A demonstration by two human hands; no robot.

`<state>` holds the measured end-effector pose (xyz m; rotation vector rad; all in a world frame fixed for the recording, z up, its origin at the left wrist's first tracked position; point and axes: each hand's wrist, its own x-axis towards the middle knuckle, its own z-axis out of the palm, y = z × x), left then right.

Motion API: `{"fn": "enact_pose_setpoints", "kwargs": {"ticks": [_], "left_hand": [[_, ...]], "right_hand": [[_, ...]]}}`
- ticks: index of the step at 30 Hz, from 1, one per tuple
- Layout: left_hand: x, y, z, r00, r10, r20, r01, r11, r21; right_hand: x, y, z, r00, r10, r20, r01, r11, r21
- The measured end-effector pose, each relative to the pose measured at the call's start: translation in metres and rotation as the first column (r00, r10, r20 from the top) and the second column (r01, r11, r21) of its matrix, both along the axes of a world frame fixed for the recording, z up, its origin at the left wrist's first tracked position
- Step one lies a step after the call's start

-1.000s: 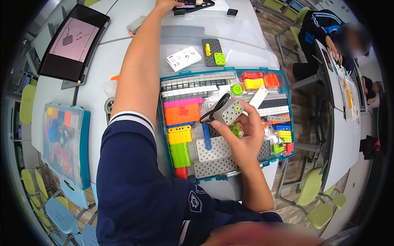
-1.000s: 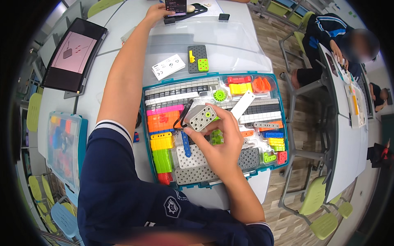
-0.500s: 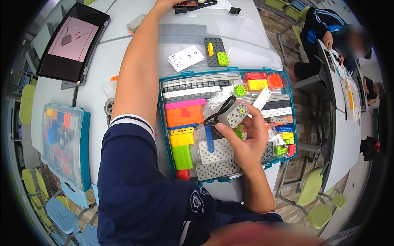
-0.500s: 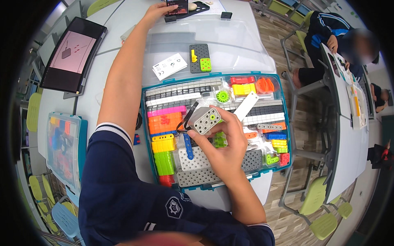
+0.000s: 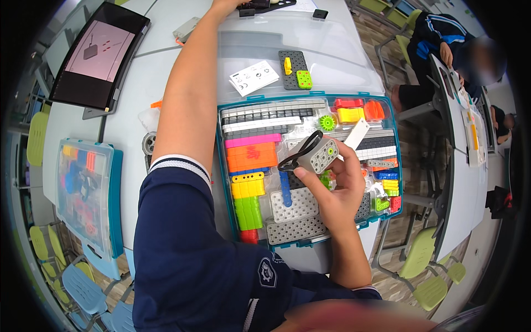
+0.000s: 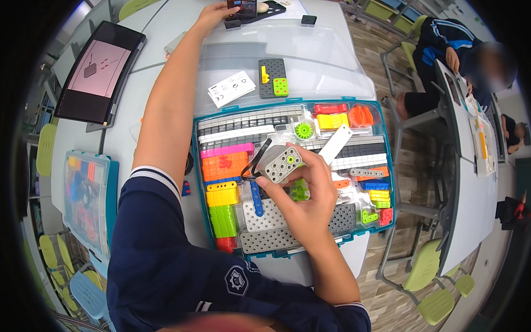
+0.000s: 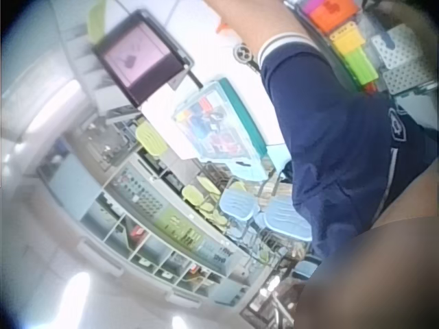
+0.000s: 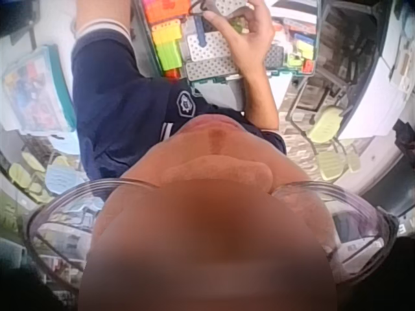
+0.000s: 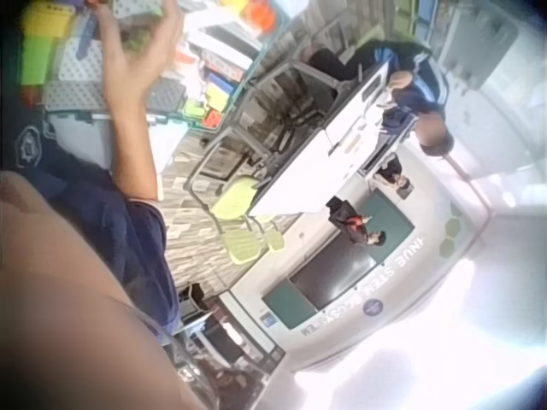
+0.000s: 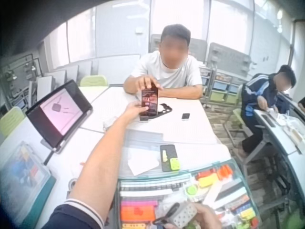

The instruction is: The person assembles a small educational robotics kit by connecting a motor to a base plate and attaching colorful plastic pieces. They handle the motor, base plate, and plastic components, placing them into a compartmentalized storage case.

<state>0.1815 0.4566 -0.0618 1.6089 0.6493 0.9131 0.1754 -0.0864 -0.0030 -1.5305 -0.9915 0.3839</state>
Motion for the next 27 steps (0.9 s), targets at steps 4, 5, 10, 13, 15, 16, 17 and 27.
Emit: {"fn": "enact_pose_setpoints", "kwargs": {"ticks": [4, 5, 10, 13, 15, 16, 17, 27], "left_hand": [[0.001, 0.001, -0.001, 1.000, -0.002, 0.010, 0.002, 1.000, -0.023], [0.001, 0.002, -0.001, 1.000, -0.001, 0.009, 0.001, 1.000, -0.018], [0.001, 0.002, -0.001, 1.000, -0.021, 0.019, 0.022, 1.000, -0.020], [0.001, 0.000, -0.001, 0.998, -0.043, 0.042, 0.044, 0.998, -0.036], [-0.001, -0.002, 0.000, 0.999, -0.030, 0.029, 0.030, 1.000, -0.005], [-0.001, -0.003, 0.002, 0.999, -0.037, 0.031, 0.037, 0.999, -0.012], [-0.003, -0.004, 0.003, 0.998, -0.044, 0.033, 0.045, 0.999, -0.021], [-0.006, 0.004, 0.004, 0.995, -0.053, -0.080, 0.064, 0.988, 0.141]], "right_hand": [[0.000, 0.000, 0.000, 1.000, -0.004, 0.000, 0.004, 1.000, 0.003], [0.000, 0.000, 0.000, 1.000, -0.005, 0.000, 0.005, 1.000, 0.004], [0.000, 0.000, 0.000, 1.000, -0.007, -0.026, 0.007, 1.000, 0.005], [0.001, 0.000, 0.000, 1.000, -0.001, 0.015, 0.000, 1.000, 0.010], [0.001, 0.000, -0.001, 1.000, 0.001, 0.014, -0.001, 1.000, 0.009], [0.001, 0.000, -0.001, 1.000, -0.003, 0.006, 0.003, 1.000, 0.006], [0.000, 0.000, -0.001, 1.000, 0.001, 0.006, -0.001, 1.000, 0.013], [0.001, 0.004, -0.001, 0.999, -0.016, 0.028, 0.015, 0.999, 0.028]]}}
